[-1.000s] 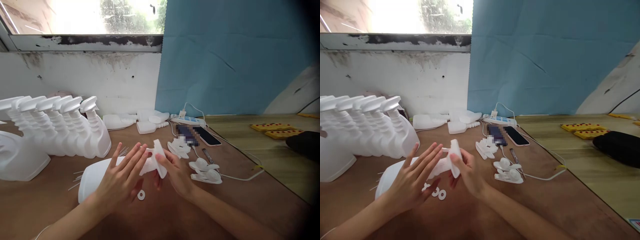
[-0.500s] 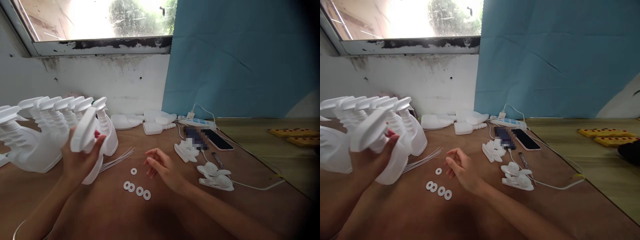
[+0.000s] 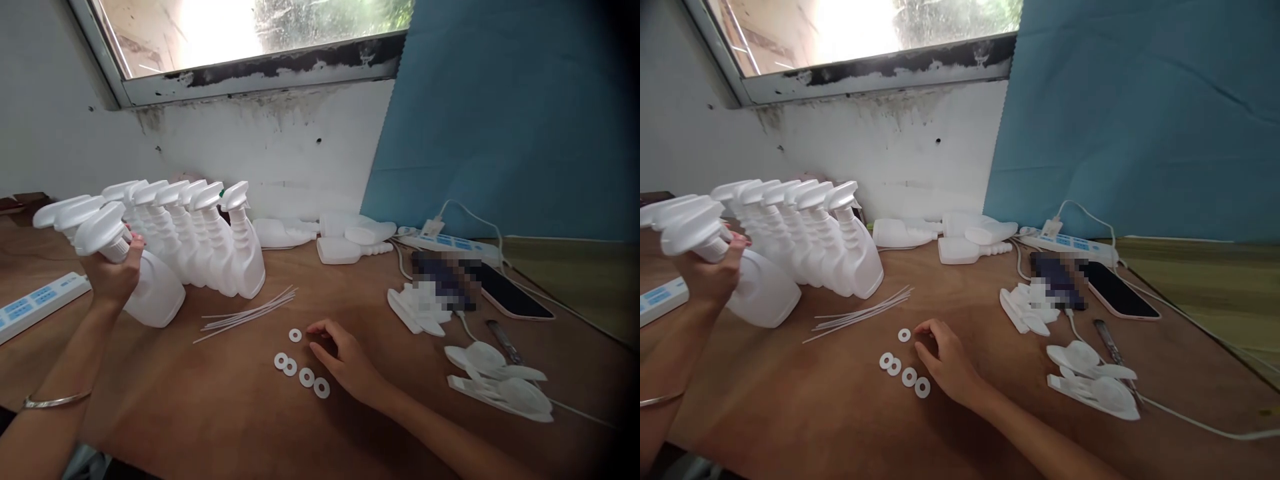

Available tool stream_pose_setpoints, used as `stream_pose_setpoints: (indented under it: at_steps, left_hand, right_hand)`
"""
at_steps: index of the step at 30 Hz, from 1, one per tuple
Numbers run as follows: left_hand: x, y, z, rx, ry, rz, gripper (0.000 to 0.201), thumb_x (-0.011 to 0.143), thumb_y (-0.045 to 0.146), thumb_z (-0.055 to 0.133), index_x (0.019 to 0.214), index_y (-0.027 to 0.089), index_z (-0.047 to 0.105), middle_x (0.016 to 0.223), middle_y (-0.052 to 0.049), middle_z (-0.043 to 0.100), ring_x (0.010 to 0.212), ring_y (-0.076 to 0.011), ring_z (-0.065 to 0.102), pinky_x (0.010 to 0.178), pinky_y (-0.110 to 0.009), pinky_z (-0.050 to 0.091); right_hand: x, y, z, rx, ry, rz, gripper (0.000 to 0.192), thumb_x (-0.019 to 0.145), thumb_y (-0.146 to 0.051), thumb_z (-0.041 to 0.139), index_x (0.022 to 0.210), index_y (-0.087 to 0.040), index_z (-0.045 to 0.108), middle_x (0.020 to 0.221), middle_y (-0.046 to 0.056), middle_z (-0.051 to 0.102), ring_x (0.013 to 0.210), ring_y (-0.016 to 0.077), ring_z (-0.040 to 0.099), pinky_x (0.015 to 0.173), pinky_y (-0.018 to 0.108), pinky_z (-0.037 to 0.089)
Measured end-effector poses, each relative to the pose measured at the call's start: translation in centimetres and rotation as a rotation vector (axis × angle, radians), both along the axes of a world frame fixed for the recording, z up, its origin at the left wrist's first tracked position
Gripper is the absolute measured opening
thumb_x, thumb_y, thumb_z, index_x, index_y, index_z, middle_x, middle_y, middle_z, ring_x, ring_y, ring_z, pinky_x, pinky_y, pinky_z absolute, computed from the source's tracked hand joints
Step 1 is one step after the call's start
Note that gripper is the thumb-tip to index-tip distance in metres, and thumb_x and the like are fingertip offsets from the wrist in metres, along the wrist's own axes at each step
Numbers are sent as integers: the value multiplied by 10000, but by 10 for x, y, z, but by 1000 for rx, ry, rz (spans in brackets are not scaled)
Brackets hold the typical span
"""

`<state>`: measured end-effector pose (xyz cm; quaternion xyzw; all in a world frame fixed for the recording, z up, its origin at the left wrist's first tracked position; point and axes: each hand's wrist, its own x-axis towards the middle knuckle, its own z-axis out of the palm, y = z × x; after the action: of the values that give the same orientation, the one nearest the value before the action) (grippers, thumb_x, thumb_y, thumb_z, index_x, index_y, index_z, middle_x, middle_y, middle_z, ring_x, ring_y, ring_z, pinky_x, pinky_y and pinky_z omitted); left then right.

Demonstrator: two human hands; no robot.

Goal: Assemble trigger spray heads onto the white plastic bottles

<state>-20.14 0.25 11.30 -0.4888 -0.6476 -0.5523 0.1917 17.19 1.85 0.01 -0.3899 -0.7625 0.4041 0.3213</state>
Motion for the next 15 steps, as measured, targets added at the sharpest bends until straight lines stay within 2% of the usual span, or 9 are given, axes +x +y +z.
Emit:
stream_pose_setpoints:
  at_steps: [5, 9, 12, 15]
  left_hand:
    - [-9, -2, 1, -70, -33, 3, 410, 767, 373, 577, 986, 27, 568, 832, -18, 604, 767, -152, 603, 801, -294, 503]
    - [-7, -3, 6, -70, -47, -97, 443, 791, 370, 558, 1063, 21, 533, 952, -43, 638, 929, -183, 596, 910, -312, 456]
    - [-5, -6, 9, -85, -151, -159, 479, 785, 378, 557, 1130, 53, 484, 1081, -46, 604, 980, -204, 597, 906, -308, 468]
    - [-10, -12, 1, -110, -223, -123, 491, 763, 383, 579, 1133, 82, 463, 1170, -49, 543, 1010, -228, 587, 886, -291, 472]
  right_hand:
    - [1, 1, 1, -12, -12, 2, 147, 795, -230, 492, 924, -208, 558, 955, 40, 598, 902, 177, 537, 833, 344, 411]
    - [1, 0, 1, 10, -18, 16, 108, 800, -212, 478, 881, -206, 549, 951, 38, 589, 886, 172, 537, 809, 331, 414]
    - [1, 0, 0, 26, -15, 37, 84, 807, -194, 466, 851, -205, 537, 970, 37, 578, 905, 168, 533, 818, 325, 411]
    - [0, 1, -1, 30, -12, 43, 79, 809, -195, 465, 838, -206, 537, 971, 35, 577, 919, 168, 536, 829, 323, 410]
